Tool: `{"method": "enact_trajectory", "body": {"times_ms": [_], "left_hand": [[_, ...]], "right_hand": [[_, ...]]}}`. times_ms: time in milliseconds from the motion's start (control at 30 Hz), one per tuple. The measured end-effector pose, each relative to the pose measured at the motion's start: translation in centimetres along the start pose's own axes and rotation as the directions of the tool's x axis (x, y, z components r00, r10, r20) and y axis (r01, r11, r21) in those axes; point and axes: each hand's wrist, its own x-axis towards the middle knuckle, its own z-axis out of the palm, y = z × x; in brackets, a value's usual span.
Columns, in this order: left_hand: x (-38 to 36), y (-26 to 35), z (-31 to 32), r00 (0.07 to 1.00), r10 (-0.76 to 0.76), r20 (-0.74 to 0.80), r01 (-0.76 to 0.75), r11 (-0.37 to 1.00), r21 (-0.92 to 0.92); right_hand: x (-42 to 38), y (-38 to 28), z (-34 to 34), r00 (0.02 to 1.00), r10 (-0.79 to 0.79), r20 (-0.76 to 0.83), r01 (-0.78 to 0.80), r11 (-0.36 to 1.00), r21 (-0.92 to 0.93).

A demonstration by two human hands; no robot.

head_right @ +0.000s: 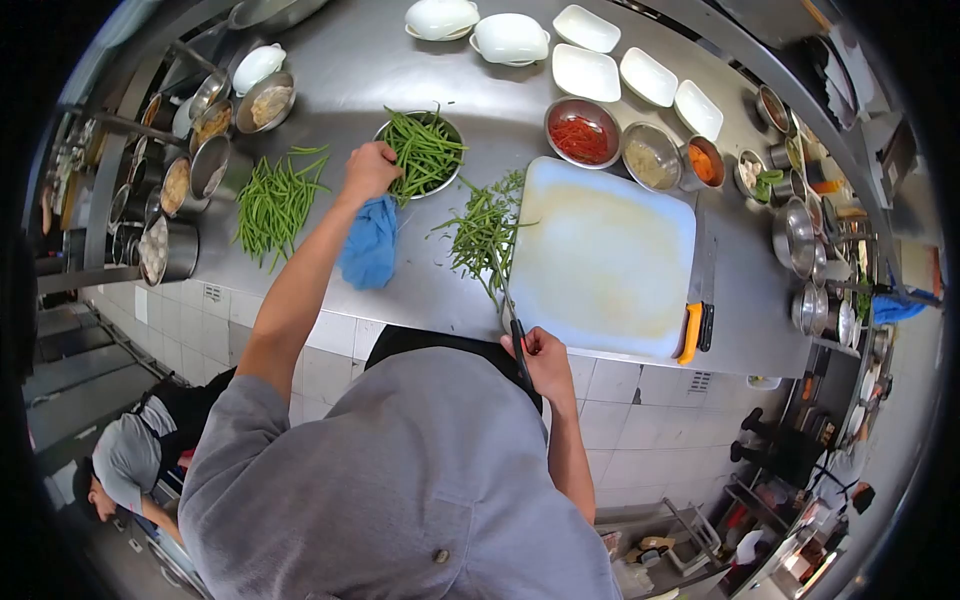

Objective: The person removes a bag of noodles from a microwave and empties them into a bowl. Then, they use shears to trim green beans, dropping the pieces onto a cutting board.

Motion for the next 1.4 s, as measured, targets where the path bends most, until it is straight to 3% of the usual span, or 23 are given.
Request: {"method": "enact_trajectory", "body": {"times_ms": [367,500,600,833,1333,1400], "left_hand": [[-1.2,1.7,-1.7,0.997,0.059,-0.051,-0.076,0.881,-0.467],[-5.4,4.5,-2.6,0.989,0.05,0.139,0.065,0.699,-0.712],[-9.0,5.9,-1.9,0.951,0.02,0.309,0.23,0.62,-0.75],[-13.8,5.3,0.8,0.89,-0.005,0.456,0.399,0.494,-0.772],[-15.8,3.8,2.2,0.849,-0.019,0.527,0.461,0.515,-0.723],[-15.6,3.5,2.8,0.877,-0.015,0.48,0.453,0.358,-0.816]], "right_hand": [[-0.2,1.1,0.2,0.999,-0.046,0.004,0.046,0.999,0.007],[0.1,-0.7,0.3,0.99,-0.075,0.12,0.056,0.986,0.155],[0.4,-3.0,0.5,0.98,-0.084,0.178,0.042,0.973,0.226],[1.1,-3.9,0.6,0.961,-0.049,0.272,-0.016,0.973,0.231],[0.5,-3.0,1.2,0.974,0.052,0.222,-0.091,0.981,0.17],[0.5,-1.9,1.5,0.98,0.031,0.195,-0.07,0.977,0.199]]}}
